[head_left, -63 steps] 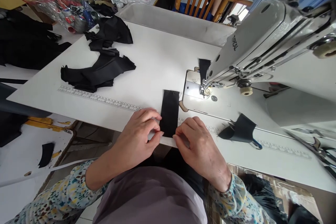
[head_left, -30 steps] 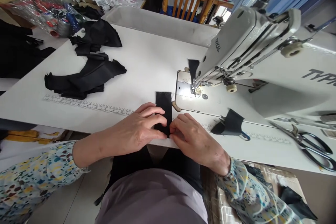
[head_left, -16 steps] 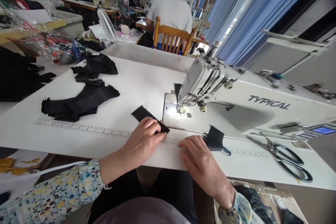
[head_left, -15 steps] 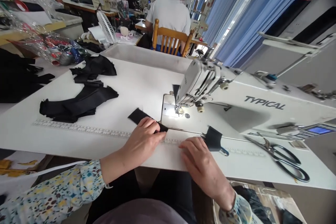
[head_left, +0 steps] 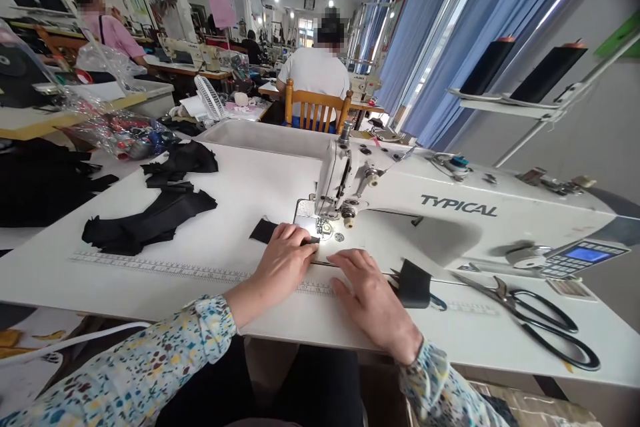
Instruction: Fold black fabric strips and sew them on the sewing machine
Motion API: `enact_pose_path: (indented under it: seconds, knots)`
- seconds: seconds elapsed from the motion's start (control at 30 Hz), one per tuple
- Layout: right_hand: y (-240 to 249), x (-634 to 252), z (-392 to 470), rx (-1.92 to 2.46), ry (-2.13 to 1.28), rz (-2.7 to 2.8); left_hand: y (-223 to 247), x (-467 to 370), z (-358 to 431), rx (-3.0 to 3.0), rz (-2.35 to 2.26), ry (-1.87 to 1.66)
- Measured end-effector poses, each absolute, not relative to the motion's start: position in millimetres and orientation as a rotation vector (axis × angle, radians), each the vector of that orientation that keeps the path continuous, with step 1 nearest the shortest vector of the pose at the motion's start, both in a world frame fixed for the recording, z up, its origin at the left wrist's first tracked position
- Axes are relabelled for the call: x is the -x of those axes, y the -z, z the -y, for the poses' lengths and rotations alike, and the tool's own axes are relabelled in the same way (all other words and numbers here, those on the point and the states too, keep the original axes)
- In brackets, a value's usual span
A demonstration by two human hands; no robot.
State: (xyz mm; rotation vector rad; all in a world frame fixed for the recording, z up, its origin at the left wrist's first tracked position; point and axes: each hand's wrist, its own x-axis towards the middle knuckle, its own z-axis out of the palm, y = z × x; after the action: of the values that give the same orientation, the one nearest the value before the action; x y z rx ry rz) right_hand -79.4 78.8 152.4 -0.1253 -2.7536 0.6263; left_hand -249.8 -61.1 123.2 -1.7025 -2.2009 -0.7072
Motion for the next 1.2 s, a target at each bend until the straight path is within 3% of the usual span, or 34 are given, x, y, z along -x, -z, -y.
enact_pose_path:
  seconds: [0.3,0.77,0.97,1.07,1.2]
  knots:
    - [-144,108,-78,-0.012,-0.677,2.769,-124,252,64,1.65,2.324,0.866]
    - [-141,113,-73,-0.004,-0.42,2.835,-140,311,64,1.775,2.456,1.142]
    - [-140,114,-72,-0.043,-0.257,2.868,-168,357,43,2.339,2.807,1.394]
    - [-141,116,-72,-0.078,-0.19,2.861,-164,347,34,2.517,2.605,1.364]
    - [-141,115,-72,-0.084,-0.163,2.853,-152,325,33,2.282,2.412,1.156]
